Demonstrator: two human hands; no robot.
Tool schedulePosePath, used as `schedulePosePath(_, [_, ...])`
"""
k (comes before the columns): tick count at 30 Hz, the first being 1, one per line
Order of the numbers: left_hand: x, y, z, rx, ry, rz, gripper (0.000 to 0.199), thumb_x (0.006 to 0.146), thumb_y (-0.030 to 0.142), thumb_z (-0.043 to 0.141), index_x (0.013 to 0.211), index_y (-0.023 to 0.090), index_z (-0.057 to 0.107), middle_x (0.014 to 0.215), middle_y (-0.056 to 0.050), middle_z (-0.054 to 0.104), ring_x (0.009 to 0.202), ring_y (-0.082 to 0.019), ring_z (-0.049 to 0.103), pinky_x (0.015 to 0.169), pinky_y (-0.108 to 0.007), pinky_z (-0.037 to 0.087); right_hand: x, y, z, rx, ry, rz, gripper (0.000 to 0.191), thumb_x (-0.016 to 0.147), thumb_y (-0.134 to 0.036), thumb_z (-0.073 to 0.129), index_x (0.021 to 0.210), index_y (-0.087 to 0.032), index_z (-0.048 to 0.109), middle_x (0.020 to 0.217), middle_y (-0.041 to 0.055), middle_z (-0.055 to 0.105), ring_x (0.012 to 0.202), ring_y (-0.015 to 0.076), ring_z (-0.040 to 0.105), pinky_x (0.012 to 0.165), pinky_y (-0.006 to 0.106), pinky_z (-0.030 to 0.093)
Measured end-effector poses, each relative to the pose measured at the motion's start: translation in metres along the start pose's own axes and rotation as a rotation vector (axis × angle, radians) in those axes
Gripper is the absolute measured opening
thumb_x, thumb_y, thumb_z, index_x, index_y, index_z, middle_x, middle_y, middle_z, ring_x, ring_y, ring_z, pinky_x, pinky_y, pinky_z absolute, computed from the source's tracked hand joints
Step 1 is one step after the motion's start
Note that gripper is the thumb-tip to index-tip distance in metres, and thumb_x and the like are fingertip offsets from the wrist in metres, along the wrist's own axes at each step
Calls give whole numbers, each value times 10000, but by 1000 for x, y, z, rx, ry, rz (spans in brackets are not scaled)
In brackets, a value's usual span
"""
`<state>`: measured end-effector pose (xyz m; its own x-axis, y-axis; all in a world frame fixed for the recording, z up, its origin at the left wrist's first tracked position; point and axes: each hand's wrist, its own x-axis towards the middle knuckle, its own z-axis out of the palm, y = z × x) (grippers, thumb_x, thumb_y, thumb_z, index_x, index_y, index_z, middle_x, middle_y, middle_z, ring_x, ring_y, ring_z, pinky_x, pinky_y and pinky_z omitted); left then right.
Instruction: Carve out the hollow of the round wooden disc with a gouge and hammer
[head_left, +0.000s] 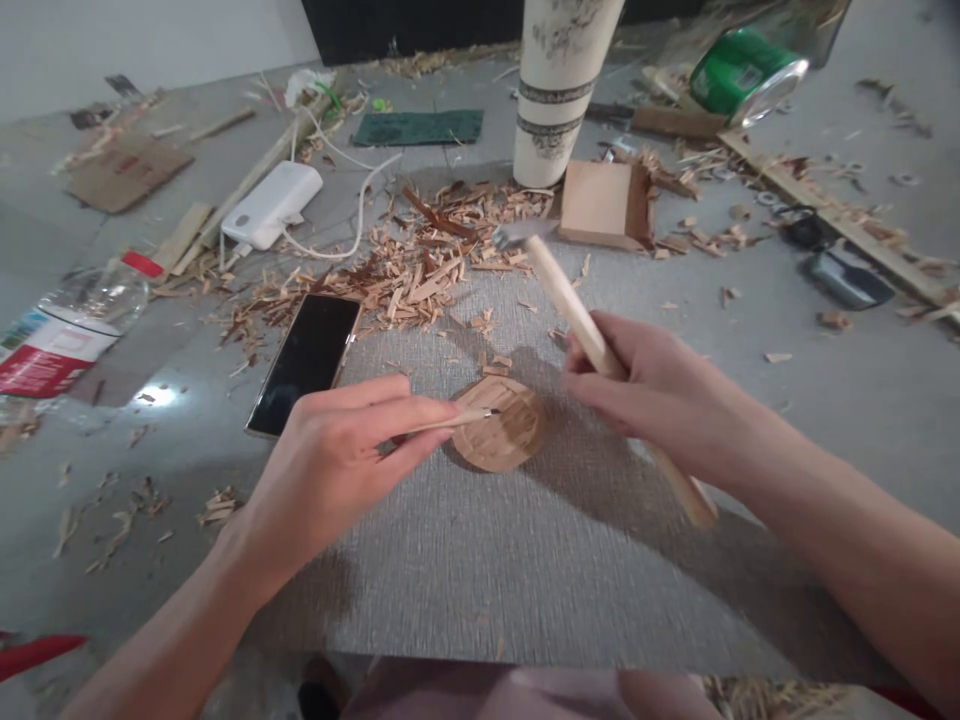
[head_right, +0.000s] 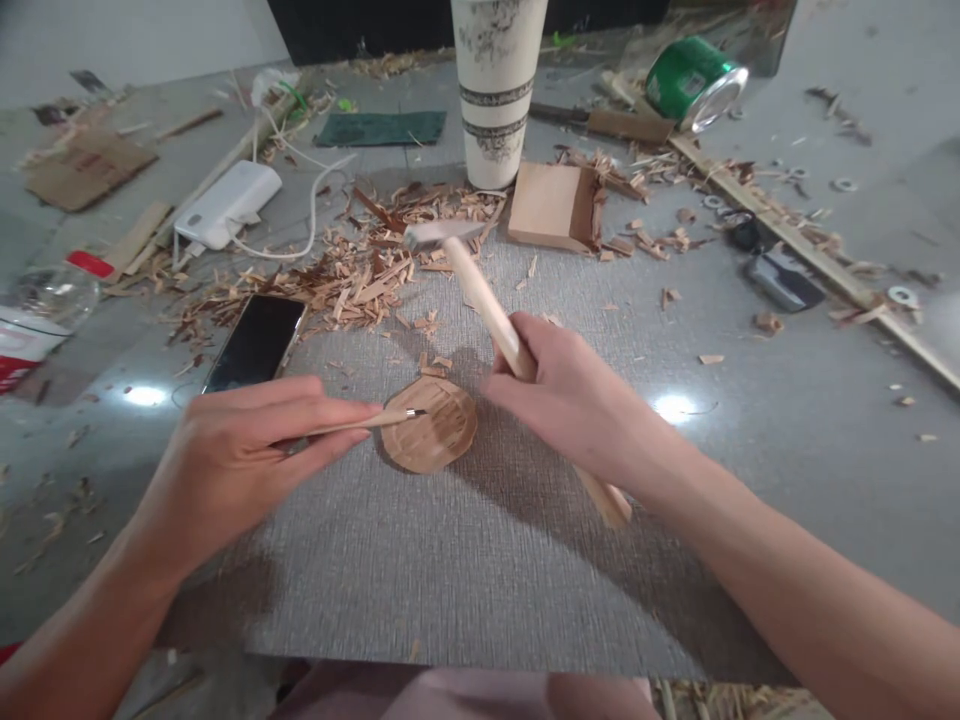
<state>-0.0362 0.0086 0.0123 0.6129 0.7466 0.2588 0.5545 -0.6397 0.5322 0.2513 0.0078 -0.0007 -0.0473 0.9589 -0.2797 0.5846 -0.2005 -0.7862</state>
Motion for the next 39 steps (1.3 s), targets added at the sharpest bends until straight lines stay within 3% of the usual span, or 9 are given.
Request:
schedulePosePath(3, [2, 1, -1, -59, 2, -26, 163, 1033, 207, 697, 1137, 270, 807, 762, 41, 632, 611, -79, 519, 541, -217, 383, -3, -3, 10, -146, -58, 9, 251, 854, -340, 715, 825, -263, 478, 670, -46, 537, 556, 136, 471, 487, 318, 351])
schedulePosePath(7, [5, -6, -10, -260, -3, -155, 103, 998, 259, 731, 1071, 280, 799, 770, 31, 665, 596, -81, 533, 518, -204, 385, -5, 1, 18, -216, -86, -69, 275, 874, -340, 717, 835, -264, 456, 702, -53, 553, 583, 130, 449, 530, 322, 359])
schedulePosePath(12, [16, -16, -16, -842, 122, -393, 169, 769, 279, 943, 825, 265, 784, 654, 33, 590, 532, -81, 480, 430, -177, 347, -4, 6, 18, -219, -102, -71, 289, 909, -360, 700, 854, -265, 433, 707, -63, 530, 589, 130, 430, 541, 335, 361])
schedulePosePath(16, [31, -9, -7, -1129, 169, -428, 169, 810, 411, 940, 851, 276, 847, 594, 36, 480, 503, -63, 393, 417, -167, 317, -2, 5, 18, -144, -123, -85, 272, 910, -344, 678, 841, -263, 427, 697, -63, 485, 618, 138, 433, 564, 345, 374])
schedulePosePath(20, [36, 3, 10, -958, 221, -425, 203, 984, 429, 777, 933, 246, 847, 622, 17, 550, 524, -70, 479, 448, -174, 383, -1, 2, 19, -144, -140, -44, 232, 891, -302, 666, 838, -263, 444, 673, -64, 470, 603, 141, 435, 555, 352, 371])
schedulePosePath(25, [34, 8, 29, -753, 232, -420, 190, 1029, 329, 715, 911, 193, 776, 638, 25, 609, 528, -62, 555, 465, -150, 447, 0, -1, 16, -181, -152, -30, 173, 914, -305, 628, 852, -260, 473, 708, -50, 509, 631, 148, 468, 576, 353, 385])
schedulePosePath(30, [34, 6, 39, -774, 208, -450, 161, 1032, 302, 688, 915, 194, 714, 634, 45, 631, 483, -70, 596, 427, -142, 502, 0, 0, 16, -194, -143, -43, 251, 876, -358, 714, 837, -260, 487, 677, -63, 523, 590, 134, 449, 536, 334, 362])
schedulePosePath(39, [32, 13, 43, -806, 256, -492, 190, 1020, 307, 692, 873, 213, 618, 585, 64, 641, 401, -84, 582, 356, -159, 488, -2, -2, 17, -188, -137, -42, 193, 816, -227, 688, 828, -257, 498, 671, -63, 563, 577, 127, 488, 540, 313, 366])
